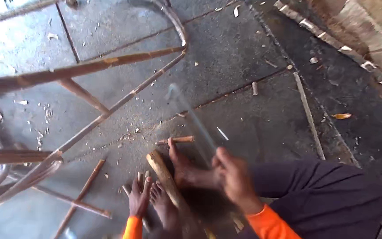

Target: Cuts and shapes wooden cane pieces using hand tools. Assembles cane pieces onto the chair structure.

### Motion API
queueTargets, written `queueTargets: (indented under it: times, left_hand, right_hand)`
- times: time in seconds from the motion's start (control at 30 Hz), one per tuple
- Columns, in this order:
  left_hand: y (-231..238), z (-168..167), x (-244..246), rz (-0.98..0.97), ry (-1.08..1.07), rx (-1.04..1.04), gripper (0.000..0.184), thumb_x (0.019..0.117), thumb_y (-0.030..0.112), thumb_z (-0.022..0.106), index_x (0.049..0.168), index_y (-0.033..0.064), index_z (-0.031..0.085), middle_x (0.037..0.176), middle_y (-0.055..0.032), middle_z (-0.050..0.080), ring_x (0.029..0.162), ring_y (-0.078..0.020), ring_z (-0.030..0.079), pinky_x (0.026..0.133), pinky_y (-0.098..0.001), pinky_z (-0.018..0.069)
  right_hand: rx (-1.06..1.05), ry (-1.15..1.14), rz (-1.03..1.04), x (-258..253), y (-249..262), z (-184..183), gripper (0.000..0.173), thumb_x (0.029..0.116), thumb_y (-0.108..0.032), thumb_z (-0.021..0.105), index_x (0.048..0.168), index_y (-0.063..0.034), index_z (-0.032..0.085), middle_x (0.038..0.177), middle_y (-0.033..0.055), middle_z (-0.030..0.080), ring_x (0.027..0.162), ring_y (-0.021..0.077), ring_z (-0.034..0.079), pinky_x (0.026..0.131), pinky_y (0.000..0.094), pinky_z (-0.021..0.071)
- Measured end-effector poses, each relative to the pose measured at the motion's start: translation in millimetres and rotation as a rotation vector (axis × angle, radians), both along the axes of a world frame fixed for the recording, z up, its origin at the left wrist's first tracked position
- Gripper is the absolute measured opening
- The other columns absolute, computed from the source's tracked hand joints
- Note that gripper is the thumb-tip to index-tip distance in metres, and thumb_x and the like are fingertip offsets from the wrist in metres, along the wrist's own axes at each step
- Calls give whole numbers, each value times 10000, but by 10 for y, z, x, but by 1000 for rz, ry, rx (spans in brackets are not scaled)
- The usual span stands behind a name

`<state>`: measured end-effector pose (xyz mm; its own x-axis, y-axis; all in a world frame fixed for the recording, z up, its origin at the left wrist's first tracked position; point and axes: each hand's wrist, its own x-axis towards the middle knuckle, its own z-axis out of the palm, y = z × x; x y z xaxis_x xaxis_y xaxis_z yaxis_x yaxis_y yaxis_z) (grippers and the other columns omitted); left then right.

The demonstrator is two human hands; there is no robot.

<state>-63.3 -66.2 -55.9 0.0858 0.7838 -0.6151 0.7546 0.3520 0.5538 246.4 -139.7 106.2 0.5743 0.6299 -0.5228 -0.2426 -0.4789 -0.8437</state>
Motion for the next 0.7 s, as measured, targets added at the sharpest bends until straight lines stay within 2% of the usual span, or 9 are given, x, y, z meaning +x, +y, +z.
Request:
queueTargets:
  times: [0.07,0.13,0.2,0.27,0.33,0.4,0.47,0.57,0.7]
  left_hand:
    - [-84,-73,-60,55,-10,36,736,978,729,397,1354,137,620,1090,-76,727,1007,-211,703,915,-530,569]
    - [-100,-113,-87,86,11,155,553,1054,562,411,1223,120,696,1058,-59,718,982,-199,690,897,-505,563]
    - [-128,-120,-136,97,-10,249,418,1056,476,505,1206,141,703,1051,-17,718,926,-142,700,844,-436,600]
    - [-128,-87,-137,120,-107,290,350,1028,412,607,1273,168,660,1049,24,727,860,-92,715,781,-371,638]
    - [-109,6,-141,147,-195,259,455,1006,335,660,1432,232,539,1101,35,736,872,-101,734,767,-361,656]
    - [-93,82,-158,146,-264,212,633,1000,284,662,1569,316,386,1170,21,710,934,-138,730,813,-388,653]
    - [-104,126,-215,177,-320,185,587,990,263,648,1538,351,459,1162,1,719,910,-175,736,788,-411,653]
    - [-77,164,-297,296,-442,150,423,952,206,658,1374,241,646,1019,-86,752,773,-272,740,683,-452,653]
    - [39,382,-133,439,-493,106,295,980,259,693,1254,150,703,939,-168,742,672,-335,718,589,-463,641]
  right_hand:
    - [-42,-180,26,414,143,-97,564,1037,-614,431,849,-132,655,529,-26,436,405,103,394,392,295,381]
    - [-101,-415,23,828,394,-360,564,1041,-597,436,883,-105,661,570,-23,457,432,113,407,411,326,399]
    - [-236,-675,91,1209,596,-683,637,1049,-592,418,957,-20,685,693,103,577,579,240,544,565,491,482]
    - [-367,-871,185,1526,729,-1020,708,1049,-607,384,950,43,648,787,252,628,749,436,635,694,674,471]
    - [-459,-1024,313,1798,729,-1364,737,1046,-626,332,911,47,599,786,304,618,785,527,636,676,727,445]
    - [-548,-1075,434,2021,642,-1563,721,1036,-630,370,1008,38,639,845,329,655,842,564,658,696,752,466]
    - [-557,-1097,450,2110,568,-1633,614,1020,-560,513,1103,29,666,977,334,678,940,549,663,785,746,476]
    - [-253,-1049,412,1793,811,-1425,446,1014,-327,595,1290,22,627,1300,292,587,1148,451,615,956,636,511]
    - [-83,-724,889,684,1249,-920,598,954,-522,645,1364,-88,614,1344,160,617,1178,315,648,992,570,547]
